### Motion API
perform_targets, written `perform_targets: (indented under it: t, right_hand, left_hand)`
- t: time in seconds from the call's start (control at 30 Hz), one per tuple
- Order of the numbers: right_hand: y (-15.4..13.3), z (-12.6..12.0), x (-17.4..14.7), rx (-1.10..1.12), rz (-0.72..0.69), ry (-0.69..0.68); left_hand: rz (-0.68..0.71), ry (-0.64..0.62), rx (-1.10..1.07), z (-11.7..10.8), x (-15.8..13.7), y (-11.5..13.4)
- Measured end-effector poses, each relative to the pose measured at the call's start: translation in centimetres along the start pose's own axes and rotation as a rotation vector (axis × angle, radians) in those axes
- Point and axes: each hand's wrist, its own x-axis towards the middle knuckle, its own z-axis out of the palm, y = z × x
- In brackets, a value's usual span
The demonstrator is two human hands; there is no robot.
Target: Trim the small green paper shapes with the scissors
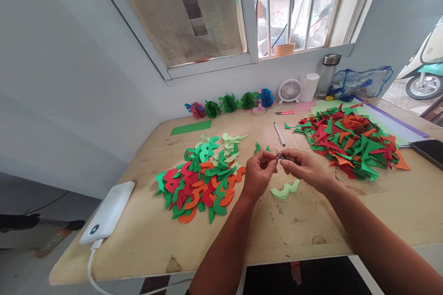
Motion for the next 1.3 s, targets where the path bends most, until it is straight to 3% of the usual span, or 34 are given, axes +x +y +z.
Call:
perform_targets:
  t: [1.3]
  right_hand:
    - [0.41, 0.05, 0.1, -0.052, 0.008, 0.029]
  left_hand:
    - [0.002, -0.02, 0.013, -0.09, 0.09, -0.38]
